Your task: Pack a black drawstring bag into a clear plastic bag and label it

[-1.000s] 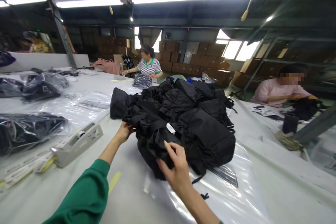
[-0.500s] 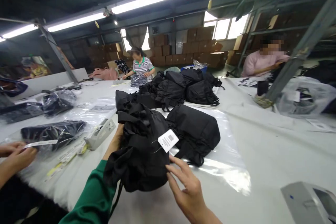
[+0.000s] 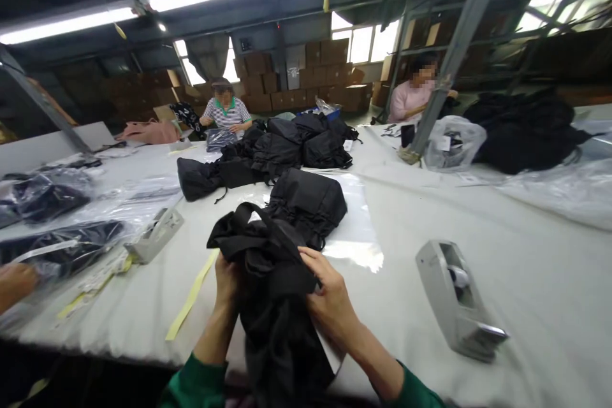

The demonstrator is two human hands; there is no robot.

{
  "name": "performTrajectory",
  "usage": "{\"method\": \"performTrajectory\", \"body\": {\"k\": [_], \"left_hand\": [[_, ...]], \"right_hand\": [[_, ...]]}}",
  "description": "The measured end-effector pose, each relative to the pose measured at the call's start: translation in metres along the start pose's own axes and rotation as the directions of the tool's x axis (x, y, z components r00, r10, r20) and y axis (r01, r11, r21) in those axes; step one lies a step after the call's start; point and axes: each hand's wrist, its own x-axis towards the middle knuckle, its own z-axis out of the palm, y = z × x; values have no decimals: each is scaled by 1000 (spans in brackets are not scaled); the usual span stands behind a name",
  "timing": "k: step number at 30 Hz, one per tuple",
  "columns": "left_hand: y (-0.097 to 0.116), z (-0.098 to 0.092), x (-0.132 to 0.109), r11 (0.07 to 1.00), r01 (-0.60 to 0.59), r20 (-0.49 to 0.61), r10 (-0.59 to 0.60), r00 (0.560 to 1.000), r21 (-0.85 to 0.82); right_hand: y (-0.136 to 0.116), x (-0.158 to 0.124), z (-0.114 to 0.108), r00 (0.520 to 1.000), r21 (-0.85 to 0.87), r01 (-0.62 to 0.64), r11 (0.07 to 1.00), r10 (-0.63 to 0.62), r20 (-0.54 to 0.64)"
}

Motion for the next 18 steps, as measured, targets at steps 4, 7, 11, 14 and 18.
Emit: {"method": "performTrajectory", "body": {"k": [4,7,11,14,18], "left_hand": [[-7,-13,-33,995,61,230,-76,970,72],[36,-17,-21,973,-213,219,189,957,91],[110,34,2,754,-581,654,276,704,307],[127,85,8,588,-724,913,-64,404,361],[110,112,13,550,-756,935,-224,276,355]], "right_hand": [[12,-14,-32,998,-27,-47,999,48,40],[16,-8,-55,999,-135,-1,991,7,40],[9,26,-85,959,-485,266,833,-280,46],[-4,53,-106,909,-620,374,690,-406,96],[-19,66,-128,884,-698,405,590,-446,136]]}}
